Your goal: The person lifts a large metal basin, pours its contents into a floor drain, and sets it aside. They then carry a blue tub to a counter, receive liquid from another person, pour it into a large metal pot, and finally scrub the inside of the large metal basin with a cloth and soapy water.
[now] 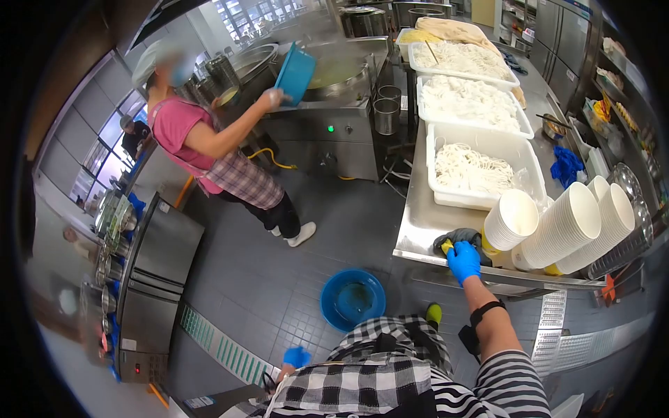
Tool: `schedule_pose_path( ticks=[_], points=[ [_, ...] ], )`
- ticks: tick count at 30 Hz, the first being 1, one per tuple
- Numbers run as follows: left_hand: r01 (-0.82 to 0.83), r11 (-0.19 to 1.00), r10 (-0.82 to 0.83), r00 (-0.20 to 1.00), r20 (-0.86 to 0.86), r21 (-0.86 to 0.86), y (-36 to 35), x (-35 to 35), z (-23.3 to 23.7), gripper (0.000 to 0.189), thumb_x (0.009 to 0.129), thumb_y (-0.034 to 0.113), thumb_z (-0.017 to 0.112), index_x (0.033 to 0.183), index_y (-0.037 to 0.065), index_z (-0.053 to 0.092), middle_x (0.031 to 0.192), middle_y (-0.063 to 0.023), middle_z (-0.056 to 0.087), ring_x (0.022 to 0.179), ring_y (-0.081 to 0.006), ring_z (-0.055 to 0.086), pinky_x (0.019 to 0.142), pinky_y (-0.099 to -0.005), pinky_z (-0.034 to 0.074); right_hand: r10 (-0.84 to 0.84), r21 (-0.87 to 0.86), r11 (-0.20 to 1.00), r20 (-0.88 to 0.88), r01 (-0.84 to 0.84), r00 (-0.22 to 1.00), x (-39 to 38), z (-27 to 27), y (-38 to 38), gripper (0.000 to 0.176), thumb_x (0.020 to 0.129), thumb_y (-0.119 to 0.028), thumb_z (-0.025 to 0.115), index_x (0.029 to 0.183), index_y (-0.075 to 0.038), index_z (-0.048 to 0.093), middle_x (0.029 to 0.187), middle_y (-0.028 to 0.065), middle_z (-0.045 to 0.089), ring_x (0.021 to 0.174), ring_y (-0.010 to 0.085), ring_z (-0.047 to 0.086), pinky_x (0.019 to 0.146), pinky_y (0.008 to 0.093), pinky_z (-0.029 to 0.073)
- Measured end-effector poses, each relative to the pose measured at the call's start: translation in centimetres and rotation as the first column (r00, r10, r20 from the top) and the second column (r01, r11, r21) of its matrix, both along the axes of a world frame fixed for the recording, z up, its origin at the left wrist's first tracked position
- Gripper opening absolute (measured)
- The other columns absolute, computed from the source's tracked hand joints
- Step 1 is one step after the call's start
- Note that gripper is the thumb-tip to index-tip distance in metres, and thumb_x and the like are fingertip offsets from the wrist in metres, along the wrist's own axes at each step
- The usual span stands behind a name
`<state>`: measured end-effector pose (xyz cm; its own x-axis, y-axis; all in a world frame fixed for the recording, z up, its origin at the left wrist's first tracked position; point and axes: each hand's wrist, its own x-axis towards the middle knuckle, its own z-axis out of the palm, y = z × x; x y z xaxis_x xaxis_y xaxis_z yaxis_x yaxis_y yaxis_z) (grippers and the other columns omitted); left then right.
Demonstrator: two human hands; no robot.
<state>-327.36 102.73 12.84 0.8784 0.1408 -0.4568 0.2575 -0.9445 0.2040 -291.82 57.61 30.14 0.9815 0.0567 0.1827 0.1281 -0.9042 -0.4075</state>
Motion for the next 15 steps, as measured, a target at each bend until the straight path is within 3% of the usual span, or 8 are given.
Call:
schedule_pose_path(
  ticks=[1, 3, 4, 9, 12, 13, 14, 15],
  points=[
    [0.063, 0.997, -0.064, 0.997, -0.033, -0.046, 0.7, -3.8, -3.4, 0.026, 0.068, 0.033, 0.053, 0.077, 0.009, 0.057, 0.078, -0.0132, 0.059, 0.070, -0.0308, 0.057, 0.061, -0.0400, 0.045, -0.002, -0.002, 1.000, 0.004, 0.002, 1.000, -0.1, 0.1, 0.0, 0.021, 0.073, -0.022, 0.051, 0.066, -0.003, 0.053, 0.073, 0.0174, 0.052, 0.069, 0.0335, 0.050, 0.064, 0.0400, 0.041],
    [-0.059, 0.993, 0.020, 0.937, -0.349, -0.102, 0.9, -9.9, -10.5, 0.023, 0.071, 0.031, 0.050, 0.079, 0.011, 0.058, 0.081, -0.0101, 0.060, 0.076, -0.0290, 0.057, 0.062, -0.0384, 0.046, -0.006, 0.002, 1.000, 0.011, 0.006, 1.000, -0.1, 0.0, 0.1, 0.021, 0.073, -0.022, 0.051, 0.067, -0.003, 0.053, 0.073, 0.0173, 0.052, 0.070, 0.0333, 0.051, 0.065, 0.0398, 0.041],
    [-0.140, 0.986, 0.093, 0.916, -0.389, -0.093, 0.3, -11.8, -10.1, 0.022, 0.071, 0.030, 0.049, 0.080, 0.012, 0.058, 0.081, -0.0097, 0.060, 0.076, -0.0286, 0.057, 0.062, -0.0381, 0.046, -0.009, -0.004, 1.000, -0.002, 0.009, 1.000, 0.0, 0.0, 0.1, 0.021, 0.073, -0.022, 0.051, 0.067, -0.003, 0.053, 0.074, 0.0173, 0.052, 0.070, 0.0332, 0.051, 0.065, 0.0397, 0.041],
    [-0.087, 0.991, 0.058, 0.965, -0.254, -0.101, -0.5, -11.9, -8.5, 0.022, 0.073, 0.029, 0.048, 0.083, 0.013, 0.058, 0.082, -0.0074, 0.060, 0.080, -0.0268, 0.056, 0.063, -0.0364, 0.046, -0.006, -0.019, 1.000, 0.003, 0.006, 1.000, 0.1, -0.3, -0.1, 0.020, 0.072, -0.022, 0.051, 0.067, -0.003, 0.053, 0.075, 0.0174, 0.052, 0.071, 0.0331, 0.051, 0.066, 0.0398, 0.041],
    [0.242, 0.970, -0.242, 0.970, -0.010, 0.028, 0.0, -9.5, -7.5, 0.022, 0.074, 0.028, 0.047, 0.084, 0.013, 0.059, 0.083, -0.0060, 0.060, 0.082, -0.0257, 0.056, 0.063, -0.0354, 0.046, 0.010, -0.017, 1.000, 0.015, -0.010, 1.000, 0.1, -0.2, -0.1, 0.021, 0.072, -0.023, 0.051, 0.067, -0.003, 0.053, 0.073, 0.0172, 0.052, 0.068, 0.0340, 0.051, 0.063, 0.0400, 0.041],
    [0.238, 0.971, -0.238, 0.971, -0.007, 0.029, -0.2, -8.7, -7.2, 0.022, 0.074, 0.028, 0.047, 0.084, 0.013, 0.059, 0.083, -0.0060, 0.060, 0.082, -0.0257, 0.056, 0.063, -0.0354, 0.046, 0.000, -0.020, 1.000, -0.001, 0.000, 1.000, 0.0, -0.1, 0.0, 0.021, 0.072, -0.023, 0.051, 0.067, -0.003, 0.053, 0.073, 0.0173, 0.052, 0.070, 0.0336, 0.051, 0.065, 0.0398, 0.041],
    [-0.018, 0.954, 0.069, 0.985, 0.161, -0.298, -0.3, -7.5, -6.8, 0.022, 0.075, 0.028, 0.047, 0.087, 0.013, 0.058, 0.085, -0.0048, 0.060, 0.084, -0.0237, 0.056, 0.064, -0.0332, 0.047, -0.010, -0.024, 1.000, -0.016, 0.009, 1.000, 0.0, 0.0, 0.0, 0.021, 0.072, -0.023, 0.051, 0.067, -0.003, 0.054, 0.074, 0.0174, 0.052, 0.071, 0.0333, 0.051, 0.066, 0.0397, 0.041],
    [-0.196, 0.761, 0.401, 0.891, 0.211, -0.619, -0.3, -6.9, -6.9, 0.023, 0.075, 0.027, 0.047, 0.090, 0.012, 0.057, 0.087, -0.0036, 0.060, 0.087, -0.0218, 0.055, 0.064, -0.0310, 0.047, -0.007, -0.024, 1.000, -0.013, 0.007, 1.000, 0.0, 0.1, 0.1, 0.021, 0.072, -0.023, 0.051, 0.067, -0.003, 0.054, 0.074, 0.0174, 0.052, 0.071, 0.0333, 0.051, 0.066, 0.0397, 0.041]
  ],
)
